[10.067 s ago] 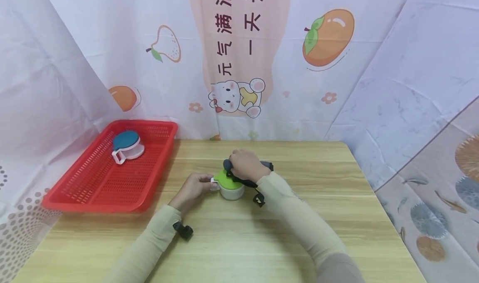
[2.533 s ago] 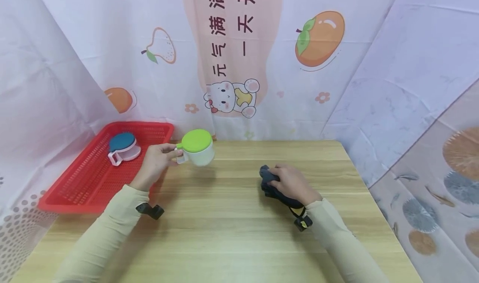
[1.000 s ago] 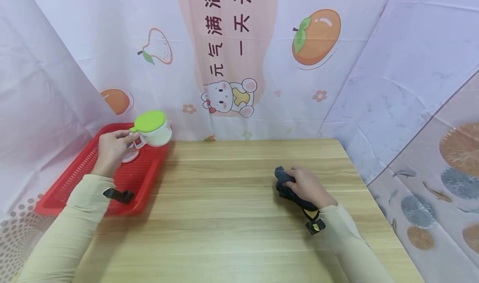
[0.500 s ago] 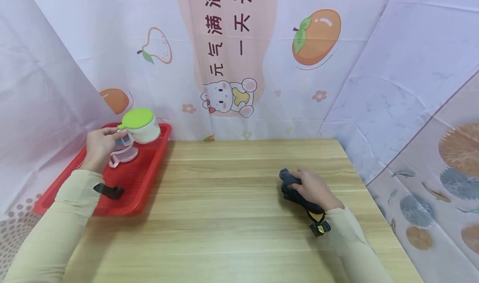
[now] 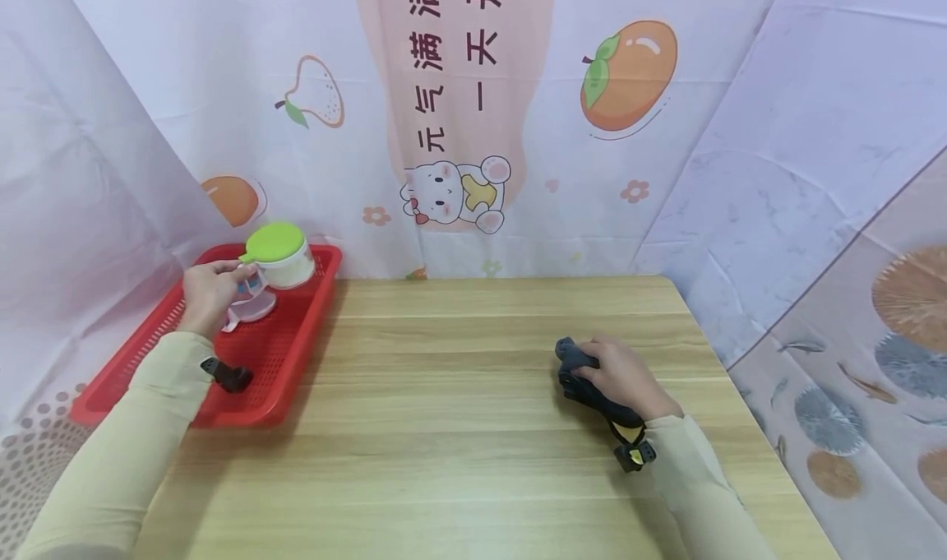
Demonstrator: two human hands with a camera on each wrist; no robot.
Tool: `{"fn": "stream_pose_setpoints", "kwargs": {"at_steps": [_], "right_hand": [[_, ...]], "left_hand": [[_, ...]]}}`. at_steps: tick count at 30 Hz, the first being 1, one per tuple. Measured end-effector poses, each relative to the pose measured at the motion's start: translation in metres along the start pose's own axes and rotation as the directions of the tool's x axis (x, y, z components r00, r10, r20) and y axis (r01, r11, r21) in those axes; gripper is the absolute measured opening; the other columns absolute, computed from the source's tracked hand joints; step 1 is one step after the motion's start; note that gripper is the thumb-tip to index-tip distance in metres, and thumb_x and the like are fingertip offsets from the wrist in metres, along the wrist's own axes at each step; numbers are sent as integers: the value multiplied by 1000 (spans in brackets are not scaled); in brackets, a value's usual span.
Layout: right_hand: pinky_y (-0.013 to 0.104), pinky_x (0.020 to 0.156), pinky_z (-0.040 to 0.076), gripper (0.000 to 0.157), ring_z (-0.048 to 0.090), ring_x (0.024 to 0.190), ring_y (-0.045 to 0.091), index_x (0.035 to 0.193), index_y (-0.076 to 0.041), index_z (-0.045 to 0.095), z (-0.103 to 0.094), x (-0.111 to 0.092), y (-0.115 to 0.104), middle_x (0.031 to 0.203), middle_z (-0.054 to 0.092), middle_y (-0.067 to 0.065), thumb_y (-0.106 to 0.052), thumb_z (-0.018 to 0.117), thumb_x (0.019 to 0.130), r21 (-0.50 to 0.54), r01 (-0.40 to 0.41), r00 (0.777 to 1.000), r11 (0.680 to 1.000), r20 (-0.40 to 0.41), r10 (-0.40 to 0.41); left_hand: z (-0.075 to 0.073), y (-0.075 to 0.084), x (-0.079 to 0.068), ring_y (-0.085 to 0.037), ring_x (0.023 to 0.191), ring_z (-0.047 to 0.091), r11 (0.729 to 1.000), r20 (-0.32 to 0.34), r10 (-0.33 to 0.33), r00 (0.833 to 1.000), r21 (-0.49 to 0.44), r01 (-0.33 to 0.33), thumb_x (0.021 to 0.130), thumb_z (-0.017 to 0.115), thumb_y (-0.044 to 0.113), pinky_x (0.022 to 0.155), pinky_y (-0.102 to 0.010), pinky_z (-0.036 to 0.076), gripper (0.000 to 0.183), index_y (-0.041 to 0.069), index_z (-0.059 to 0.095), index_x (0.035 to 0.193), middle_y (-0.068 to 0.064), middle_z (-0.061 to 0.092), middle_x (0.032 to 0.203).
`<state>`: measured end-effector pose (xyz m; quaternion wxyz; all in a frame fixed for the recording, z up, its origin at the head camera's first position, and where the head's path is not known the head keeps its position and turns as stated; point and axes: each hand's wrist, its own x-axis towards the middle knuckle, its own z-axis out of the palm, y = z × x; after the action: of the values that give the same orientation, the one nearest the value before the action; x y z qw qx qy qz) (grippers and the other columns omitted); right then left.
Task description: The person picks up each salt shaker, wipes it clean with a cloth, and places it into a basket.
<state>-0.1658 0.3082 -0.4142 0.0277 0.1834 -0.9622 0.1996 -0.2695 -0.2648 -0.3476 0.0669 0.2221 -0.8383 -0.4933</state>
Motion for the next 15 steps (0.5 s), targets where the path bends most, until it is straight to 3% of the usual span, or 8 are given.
{"fn": "stream_pose_setpoints", "kwargs": {"at_steps": [7,15], "right_hand": [[45,76,54,31,66,84,26,113,-2,71,3,2,-2,94,69,8,-13,74,85,-26,18,1000,999,-2,-18],[46,76,54,30,66,85,26,112,-3,71,3,2,-3,94,68,8,-14,74,84,-61,6,1000,998,14,-5]], "left_hand": [[5,-10,10,-16,100,53,998,-27,-4,1000,62,6,95,60,36,65,-16,44,48,4,61,130,-10,59,123],[11,-24,18,-25,112,49,996,-11,6,1000,90,-5,96,60,34,68,-19,42,48,0,60,130,-19,57,130]]}}
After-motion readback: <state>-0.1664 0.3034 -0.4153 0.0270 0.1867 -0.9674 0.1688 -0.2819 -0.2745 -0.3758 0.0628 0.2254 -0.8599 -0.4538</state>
